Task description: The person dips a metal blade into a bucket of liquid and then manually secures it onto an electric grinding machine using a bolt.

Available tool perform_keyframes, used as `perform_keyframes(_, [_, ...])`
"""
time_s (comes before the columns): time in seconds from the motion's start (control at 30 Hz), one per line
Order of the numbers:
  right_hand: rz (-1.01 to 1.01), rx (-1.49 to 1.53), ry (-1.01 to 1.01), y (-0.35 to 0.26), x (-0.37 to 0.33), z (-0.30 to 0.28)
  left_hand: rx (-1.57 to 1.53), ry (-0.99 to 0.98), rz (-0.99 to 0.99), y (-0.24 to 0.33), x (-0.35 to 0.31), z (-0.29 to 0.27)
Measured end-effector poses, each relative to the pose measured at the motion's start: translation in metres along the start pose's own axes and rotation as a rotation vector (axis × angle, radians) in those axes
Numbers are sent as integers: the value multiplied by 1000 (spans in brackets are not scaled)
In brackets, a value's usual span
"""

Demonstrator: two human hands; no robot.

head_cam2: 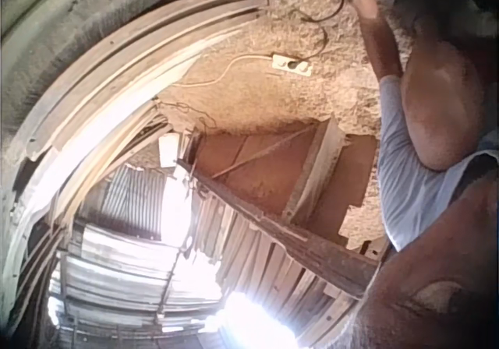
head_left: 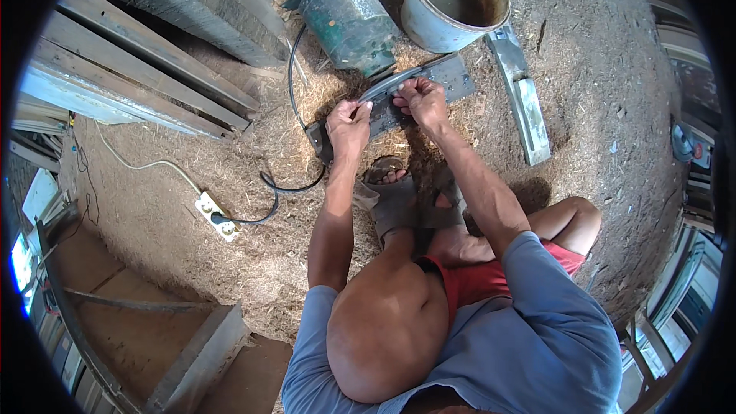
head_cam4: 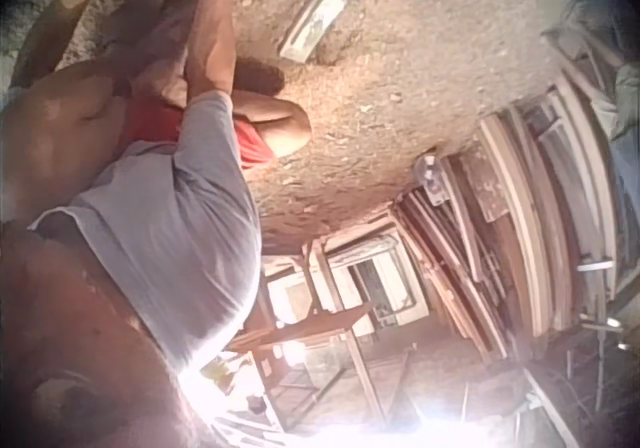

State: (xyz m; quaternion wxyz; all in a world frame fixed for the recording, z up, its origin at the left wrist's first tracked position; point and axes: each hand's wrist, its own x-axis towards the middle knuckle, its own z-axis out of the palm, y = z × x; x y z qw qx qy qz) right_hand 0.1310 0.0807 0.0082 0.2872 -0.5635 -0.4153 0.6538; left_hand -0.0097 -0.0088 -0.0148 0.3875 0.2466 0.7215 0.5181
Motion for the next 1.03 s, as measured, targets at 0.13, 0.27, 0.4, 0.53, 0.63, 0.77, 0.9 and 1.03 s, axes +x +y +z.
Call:
perform_keyframes(0.13, [11, 27, 4, -4, -2, 3, 2, 4, 14, -3, 1, -2])
perform_keyframes(0.27, [4, 19, 0, -3, -2, 3, -6, 14, 84, -8, 3, -1])
perform_keyframes(0.4, [10, 11, 10, -3, -2, 3, -61, -1, 96, -8, 2, 0])
perform_keyframes(0.53, [1, -2, 18, -3, -2, 6, 40, 25, 83, -10, 3, -2])
perform_keyframes(0.63, [1, -5, 17, -3, -4, 10, 37, 25, 75, -9, 2, -6])
perform_keyframes(0.77, [-54, 11, 26, 1, -2, 12, -49, 6, 21, 0, -3, -6])
perform_keyframes(0.9, [-95, -66, 68, 8, -4, 13, 50, 30, -25, 3, -7, -11])
perform_keyframes(1.03, [-194, -192, 37, 20, 0, 17, 185, 32, 91, -15, -3, -24])
